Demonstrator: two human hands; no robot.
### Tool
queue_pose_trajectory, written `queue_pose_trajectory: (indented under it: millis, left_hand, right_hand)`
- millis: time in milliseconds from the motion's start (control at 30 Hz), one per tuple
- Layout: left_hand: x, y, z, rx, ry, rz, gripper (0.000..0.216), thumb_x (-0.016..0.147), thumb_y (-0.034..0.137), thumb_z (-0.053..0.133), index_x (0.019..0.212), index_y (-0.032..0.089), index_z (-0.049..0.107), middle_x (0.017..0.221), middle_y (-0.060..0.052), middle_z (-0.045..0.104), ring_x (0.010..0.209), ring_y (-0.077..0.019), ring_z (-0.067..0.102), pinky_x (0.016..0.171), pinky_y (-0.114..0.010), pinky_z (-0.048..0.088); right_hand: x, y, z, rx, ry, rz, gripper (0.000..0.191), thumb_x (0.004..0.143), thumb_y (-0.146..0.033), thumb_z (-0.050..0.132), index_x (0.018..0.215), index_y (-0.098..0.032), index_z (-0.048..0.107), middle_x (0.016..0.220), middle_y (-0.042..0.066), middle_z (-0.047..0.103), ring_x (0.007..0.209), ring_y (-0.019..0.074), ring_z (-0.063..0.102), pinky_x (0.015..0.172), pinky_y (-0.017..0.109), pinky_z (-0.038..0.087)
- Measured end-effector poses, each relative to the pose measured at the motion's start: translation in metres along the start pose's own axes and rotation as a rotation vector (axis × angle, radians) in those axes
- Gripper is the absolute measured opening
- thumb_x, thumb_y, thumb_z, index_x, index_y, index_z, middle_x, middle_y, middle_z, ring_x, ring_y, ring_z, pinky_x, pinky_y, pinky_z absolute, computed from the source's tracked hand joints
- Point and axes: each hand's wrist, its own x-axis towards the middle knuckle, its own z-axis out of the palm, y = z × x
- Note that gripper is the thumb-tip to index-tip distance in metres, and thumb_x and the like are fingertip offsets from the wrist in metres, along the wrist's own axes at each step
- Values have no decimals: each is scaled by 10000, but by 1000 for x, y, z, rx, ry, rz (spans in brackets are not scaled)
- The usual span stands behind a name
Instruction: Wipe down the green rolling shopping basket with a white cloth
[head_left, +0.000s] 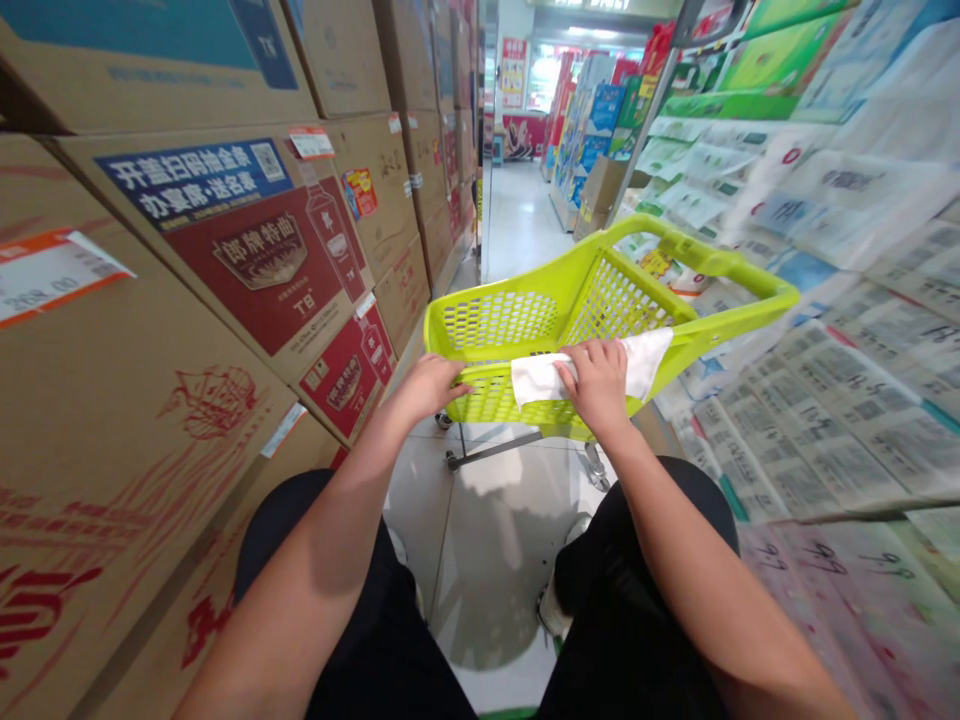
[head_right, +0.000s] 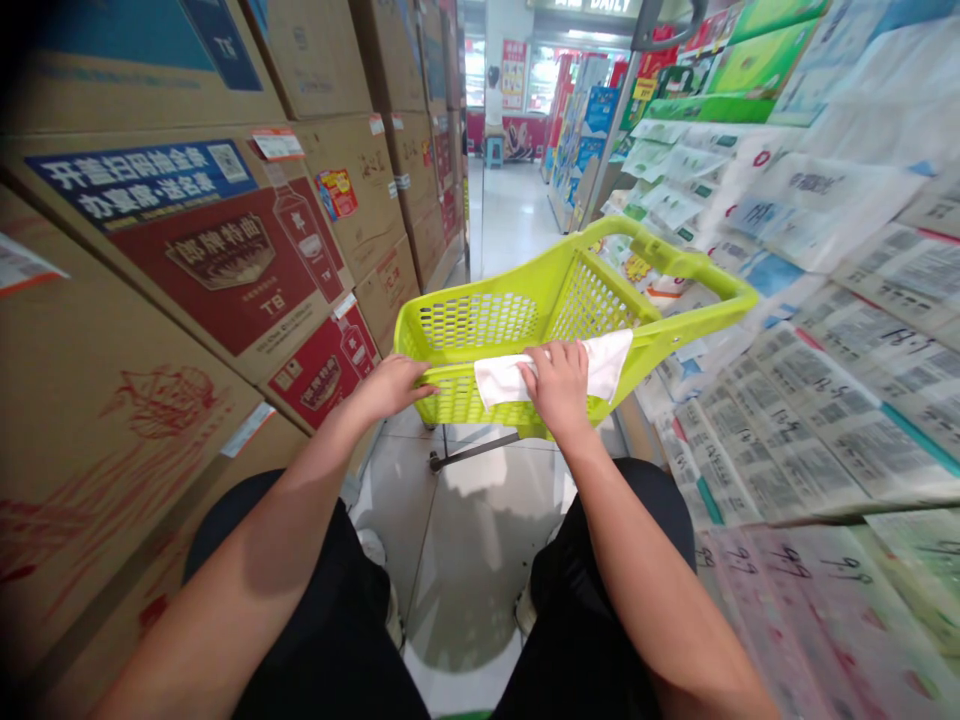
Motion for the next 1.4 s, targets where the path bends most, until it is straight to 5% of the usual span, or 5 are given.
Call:
queue_pose_trajectory:
  millis: [467,900,1400]
  left_hand:
    - [-5,5,-2,-6,35,4,302,981,453,590,1033,176,698,1021,-127,788,1033,-299,726,1020,-414,483]
    - [-5,15,-8,-70,20,34,243,965,333,578,1121,216,722,1101,-103,797,1107,-304,724,1008,-421,461]
    - [3,-13,0,-132,33,59,295,934,467,641,874,187,710,854,-92,764,878,-287,723,847,-373,477]
  right_hand:
    - [12,-8,-2,-48,-82,-48,302,1012,-424,500,1062,-219,716,990,107,650,1016,308,485,1016,486,327]
    - [17,-75,12,32,-124,-104,463,1068,-603,408,1013,-218,658,1009,100,674,1036,293,510,1006,453,312]
    - [12,16,-26,-97,-113,-38,514,1074,-579,360,1008,-195,695,952,103,643,996,287,497,993,442,341]
